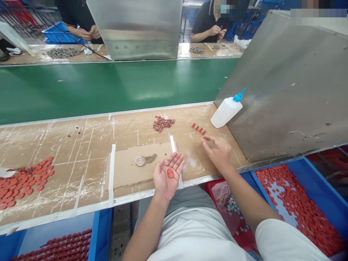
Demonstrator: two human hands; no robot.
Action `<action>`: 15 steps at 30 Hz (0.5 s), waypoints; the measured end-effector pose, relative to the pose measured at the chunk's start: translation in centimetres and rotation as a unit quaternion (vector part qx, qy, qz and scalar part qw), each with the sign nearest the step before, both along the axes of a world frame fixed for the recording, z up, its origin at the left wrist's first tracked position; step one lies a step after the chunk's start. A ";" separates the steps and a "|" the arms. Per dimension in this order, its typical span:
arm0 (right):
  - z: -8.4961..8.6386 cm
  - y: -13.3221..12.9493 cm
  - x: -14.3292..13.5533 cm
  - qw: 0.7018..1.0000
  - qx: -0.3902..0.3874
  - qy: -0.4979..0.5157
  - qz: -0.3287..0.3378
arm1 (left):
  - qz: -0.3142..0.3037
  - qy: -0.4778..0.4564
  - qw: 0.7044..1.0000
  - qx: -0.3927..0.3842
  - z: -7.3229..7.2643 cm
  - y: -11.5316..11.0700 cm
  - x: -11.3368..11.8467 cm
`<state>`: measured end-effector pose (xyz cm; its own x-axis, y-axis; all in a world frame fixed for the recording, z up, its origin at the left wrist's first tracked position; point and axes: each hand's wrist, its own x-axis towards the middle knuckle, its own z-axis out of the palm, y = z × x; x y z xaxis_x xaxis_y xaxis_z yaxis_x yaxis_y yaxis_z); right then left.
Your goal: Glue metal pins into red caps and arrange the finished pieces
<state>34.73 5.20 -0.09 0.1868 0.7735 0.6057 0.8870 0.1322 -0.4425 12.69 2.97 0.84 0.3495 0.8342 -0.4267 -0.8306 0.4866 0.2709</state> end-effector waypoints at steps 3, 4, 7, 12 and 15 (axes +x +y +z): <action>1.2 -3.5 -4.2 0.982 -0.027 0.054 0.179 | 0.007 0.003 1.000 0.014 0.3 -0.1 0.1; 1.3 -4.5 -5.6 0.968 -0.045 0.070 0.237 | 0.008 0.007 1.000 0.019 0.4 -0.1 0.1; 1.2 -5.8 -8.7 0.940 -0.066 0.115 0.314 | 0.002 0.010 0.999 0.035 0.5 -0.3 0.2; 1.1 -5.3 -9.9 0.926 -0.118 0.185 0.307 | 0.015 0.016 0.999 0.043 0.7 -0.6 -0.1; 1.4 -5.1 -9.7 0.914 -0.121 0.212 0.324 | 0.029 0.012 0.999 0.043 0.8 -0.7 -0.4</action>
